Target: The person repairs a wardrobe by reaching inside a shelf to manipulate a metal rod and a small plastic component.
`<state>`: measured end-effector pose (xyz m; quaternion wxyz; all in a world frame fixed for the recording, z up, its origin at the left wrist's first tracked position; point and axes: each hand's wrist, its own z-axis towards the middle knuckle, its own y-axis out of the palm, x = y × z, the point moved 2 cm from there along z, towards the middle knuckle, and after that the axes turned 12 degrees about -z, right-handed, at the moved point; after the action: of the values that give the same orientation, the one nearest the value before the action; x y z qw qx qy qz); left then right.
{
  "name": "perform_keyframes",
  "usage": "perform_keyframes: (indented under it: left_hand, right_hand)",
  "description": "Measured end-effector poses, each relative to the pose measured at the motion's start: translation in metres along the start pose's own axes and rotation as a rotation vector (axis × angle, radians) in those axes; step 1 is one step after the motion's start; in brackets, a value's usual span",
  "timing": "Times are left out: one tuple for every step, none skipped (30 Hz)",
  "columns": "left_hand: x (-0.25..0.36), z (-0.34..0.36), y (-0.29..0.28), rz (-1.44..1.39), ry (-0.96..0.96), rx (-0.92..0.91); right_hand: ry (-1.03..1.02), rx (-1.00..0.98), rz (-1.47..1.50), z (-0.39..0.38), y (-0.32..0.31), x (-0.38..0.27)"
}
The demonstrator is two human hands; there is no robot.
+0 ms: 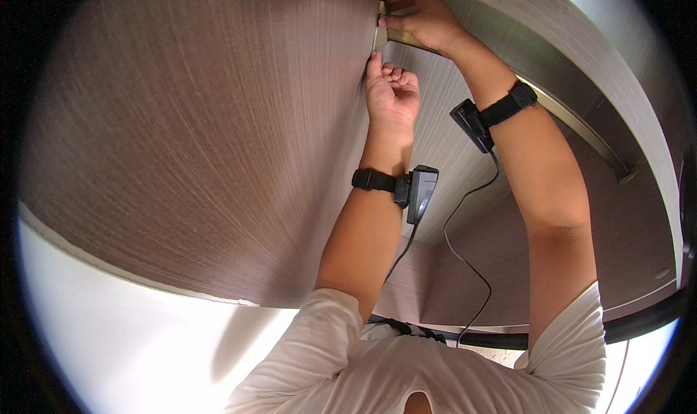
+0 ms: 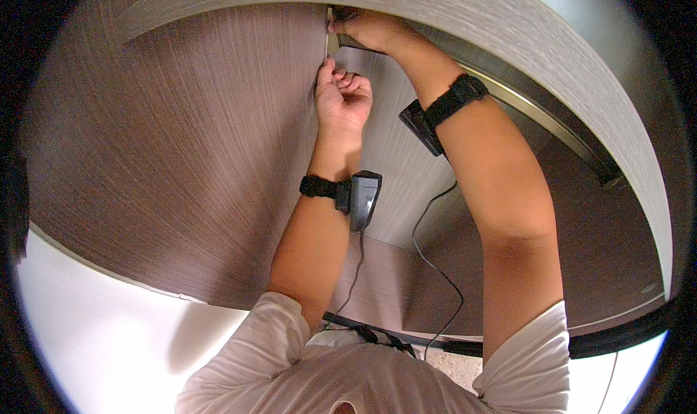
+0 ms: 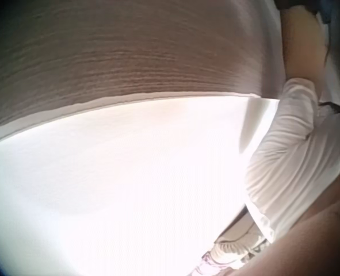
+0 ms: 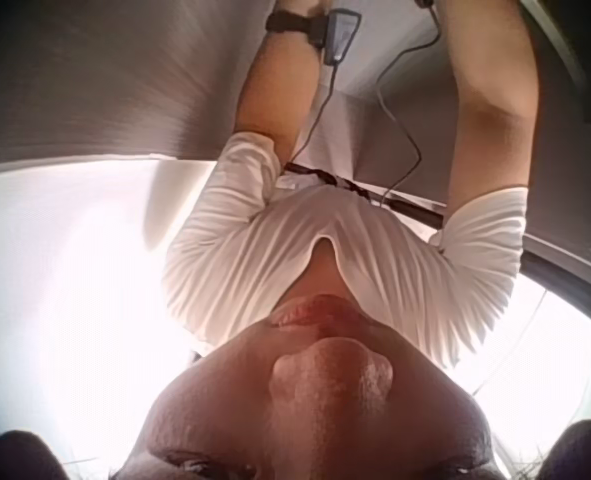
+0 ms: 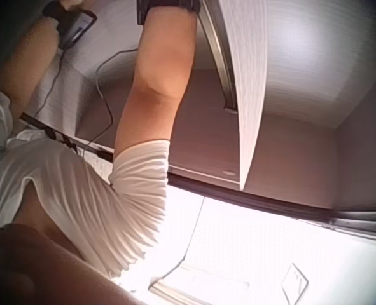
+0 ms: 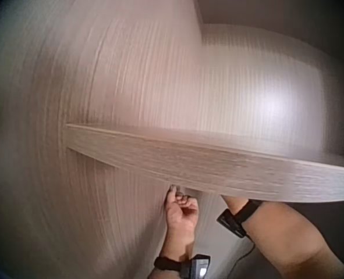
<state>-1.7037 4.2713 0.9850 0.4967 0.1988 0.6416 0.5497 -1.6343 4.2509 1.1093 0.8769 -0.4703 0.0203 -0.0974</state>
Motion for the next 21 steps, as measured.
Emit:
perform_keyframes:
  left_hand:
    - [0.0,-0.001,0.0,0.002,-0.003,0.002]
    - [0.0,0.0,-0.001,0.003,-0.005,0.003]
    - [0.0,0.001,-0.002,0.002,-0.009,-0.006]
    - [-0.001,0.002,-0.003,0.002,-0.013,-0.016]
    - [0.0,0.004,-0.005,0.002,-0.015,-0.026]
    - [0.001,0.007,-0.007,-0.002,-0.019,-0.039]
    - [0.002,0.009,-0.01,-0.006,-0.024,-0.052]
    - [0.001,0.009,-0.01,-0.01,-0.03,-0.064]
    - [0.0,0.01,-0.01,-0.021,-0.036,-0.039]
    - [-0.001,0.011,-0.011,-0.032,-0.042,-0.013]
    - [0.006,0.011,-0.01,-0.039,-0.03,0.009]
    - [0.008,0.009,-0.008,-0.035,-0.024,0.005]
    - [0.004,0.008,-0.007,-0.035,-0.031,0.003]
    - [0.003,0.008,-0.007,-0.033,-0.032,0.002]
    - [0.003,0.008,-0.006,-0.026,-0.026,0.002]
    - [0.003,0.008,-0.005,-0.019,-0.02,0.002]
    - [0.002,0.008,-0.005,-0.012,-0.014,0.004]
    - [0.001,0.008,-0.004,-0.016,-0.014,0.01]
    - [0.0,0.007,-0.003,-0.019,-0.015,0.016]
    - [0.0,0.008,-0.002,-0.022,-0.012,0.02]
    - [0.001,0.008,-0.002,-0.014,-0.014,0.016]
  right_hand:
    - [0.005,-0.003,0.027,0.001,0.001,0.001]
    - [0.011,0.017,0.03,0.003,0.005,0.003]
    - [0.017,0.036,0.033,0.003,0.009,0.006]
    - [0.047,0.02,0.073,0.003,0.011,0.01]
    - [0.075,0.005,0.115,0.004,0.013,0.011]
    - [0.103,-0.011,0.157,0.004,0.015,0.013]
    - [0.094,-0.01,0.178,0.005,0.016,0.014]
    - [0.086,-0.009,0.199,0.006,0.017,0.013]
    - [0.079,-0.008,0.219,0.006,0.017,0.013]
    - [0.095,0.015,0.181,0.001,0.014,0.015]
    - [0.098,0.035,0.158,-0.007,0.005,-0.008]
    - [0.106,0.058,0.126,-0.013,-0.006,-0.024]
    - [0.136,0.051,0.147,-0.015,-0.015,-0.028]
    - [0.165,0.041,0.174,-0.015,-0.019,-0.032]
    - [0.193,0.032,0.202,-0.015,-0.021,-0.034]
    - [0.195,0.033,0.203,-0.016,-0.022,-0.035]
    - [0.198,0.033,0.203,-0.017,-0.022,-0.035]
    - [0.201,0.033,0.204,-0.017,-0.022,-0.035]
    - [0.202,0.038,0.192,-0.018,-0.022,-0.036]
    - [0.201,0.043,0.182,-0.017,-0.021,-0.036]
    - [0.201,0.045,0.171,-0.016,-0.02,-0.036]
